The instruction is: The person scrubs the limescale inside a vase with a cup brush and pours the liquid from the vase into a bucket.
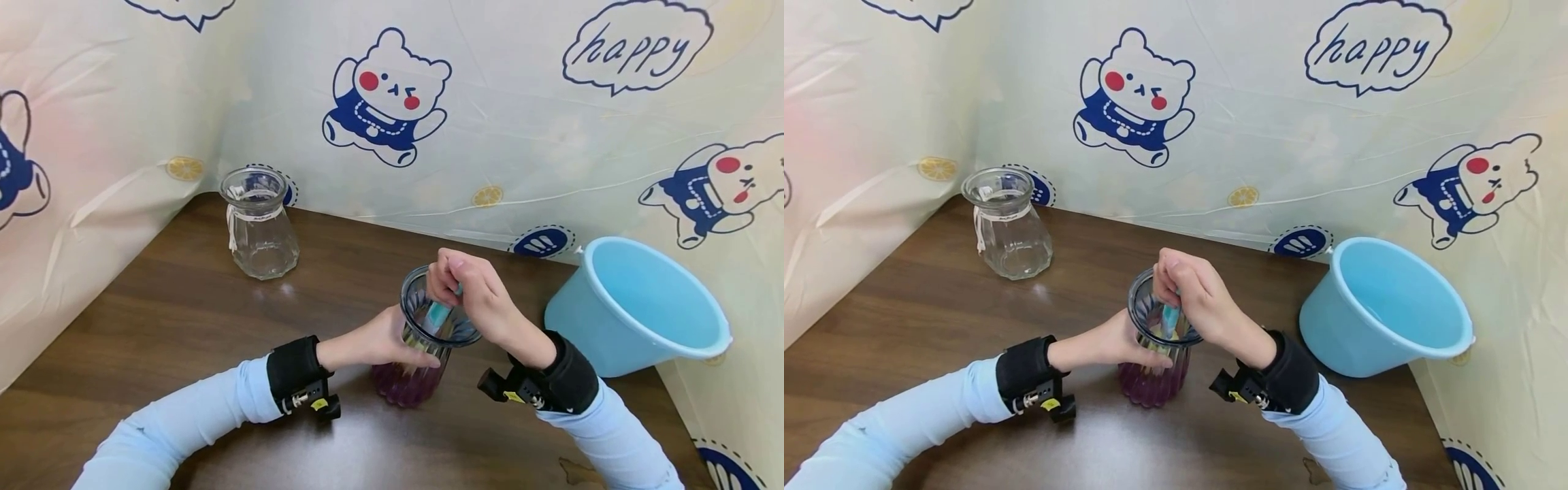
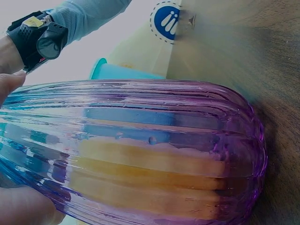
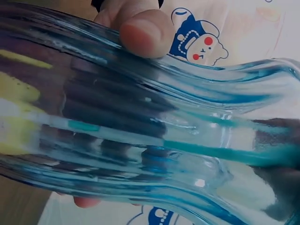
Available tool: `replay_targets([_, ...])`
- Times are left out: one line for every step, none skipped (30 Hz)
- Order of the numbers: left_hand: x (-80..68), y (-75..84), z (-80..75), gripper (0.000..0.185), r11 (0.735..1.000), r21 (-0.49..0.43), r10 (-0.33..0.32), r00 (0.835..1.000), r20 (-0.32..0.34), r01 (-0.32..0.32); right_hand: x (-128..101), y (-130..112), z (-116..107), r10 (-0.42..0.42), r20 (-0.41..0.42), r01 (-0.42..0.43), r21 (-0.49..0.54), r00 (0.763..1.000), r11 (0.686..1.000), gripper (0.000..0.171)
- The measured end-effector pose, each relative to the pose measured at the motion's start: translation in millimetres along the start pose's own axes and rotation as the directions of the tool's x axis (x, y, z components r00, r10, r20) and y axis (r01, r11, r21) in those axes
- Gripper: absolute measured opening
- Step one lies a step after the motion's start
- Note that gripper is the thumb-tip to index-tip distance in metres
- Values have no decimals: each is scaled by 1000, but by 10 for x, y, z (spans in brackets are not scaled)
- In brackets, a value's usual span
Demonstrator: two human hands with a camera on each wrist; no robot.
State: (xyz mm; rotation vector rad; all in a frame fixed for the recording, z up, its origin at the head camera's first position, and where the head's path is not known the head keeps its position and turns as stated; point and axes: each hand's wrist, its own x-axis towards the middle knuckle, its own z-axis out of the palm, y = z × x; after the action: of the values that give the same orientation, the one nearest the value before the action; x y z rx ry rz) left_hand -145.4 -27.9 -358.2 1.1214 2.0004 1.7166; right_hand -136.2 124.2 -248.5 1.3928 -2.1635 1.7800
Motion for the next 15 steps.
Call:
replay_targets([-3, 0, 3, 65, 1000, -6, 4, 1000, 3, -4, -6, -10, 4, -13, -13, 13, 8, 1000, 1000, 32])
replay_targets([-4, 0, 6, 65, 1000, -14, 10, 1000, 7, -10, -9, -25, 9, -26, -23, 26, 17, 999, 1000, 32])
replay_targets([-3, -3, 8, 65, 1000, -19, 15, 1000, 10, -15, -7, -44, 11, -42, -31, 43, 23, 999, 999, 32])
replay_targets([-1, -9, 9, 65, 1000, -20, 20, 1000, 10, -19, -1, -67, 13, -57, -36, 58, 30, 998, 998, 33])
replay_targets([0, -6, 9, 64, 1000, -20, 22, 1000, 9, -22, 7, -88, 13, -75, -39, 77, 38, 996, 996, 34])
replay_targets([0, -4, 9, 64, 1000, -22, 22, 1000, 8, -22, 17, -115, 12, -91, -38, 93, 44, 995, 995, 35])
replay_targets([2, -4, 10, 63, 999, -31, 23, 1000, 8, -23, 27, -129, 3, -110, -35, 112, 47, 993, 993, 36])
replay_targets([3, -1, 10, 63, 999, -34, 22, 1000, 4, -22, 42, -156, -8, -129, -29, 131, 52, 991, 990, 36])
replay_targets([2, 1, 11, 62, 999, -32, 19, 1000, -2, -19, 59, -176, -24, -148, -18, 149, 61, 989, 987, 36])
replay_targets([1, 5, 13, 62, 1000, -26, 14, 1000, -10, -14, 80, -211, -38, -163, -5, 163, 71, 987, 984, 37])
replay_targets([-2, 14, 15, 61, 1000, -24, 9, 1000, -16, -9, 41, -64, -126, -171, 10, 169, 85, 985, 982, 36])
replay_targets([-2, 17, 19, 60, 1000, -20, 5, 1000, -21, -6, -5, 108, -225, -177, 28, 173, 107, 984, 979, 36])
replay_targets([-2, 19, 24, 61, 1000, -13, 4, 1000, -26, -4, -62, 296, -332, -180, 42, 173, 126, 983, 977, 35])
replay_targets([-4, 24, 28, 62, 1000, -2, 0, 999, -33, 0, -117, 472, -441, -176, 49, 167, 140, 983, 976, 35])
replay_targets([-6, 28, 32, 64, 1000, 10, -1, 999, -38, 1, -165, 623, -534, -177, 59, 166, 153, 982, 974, 35])
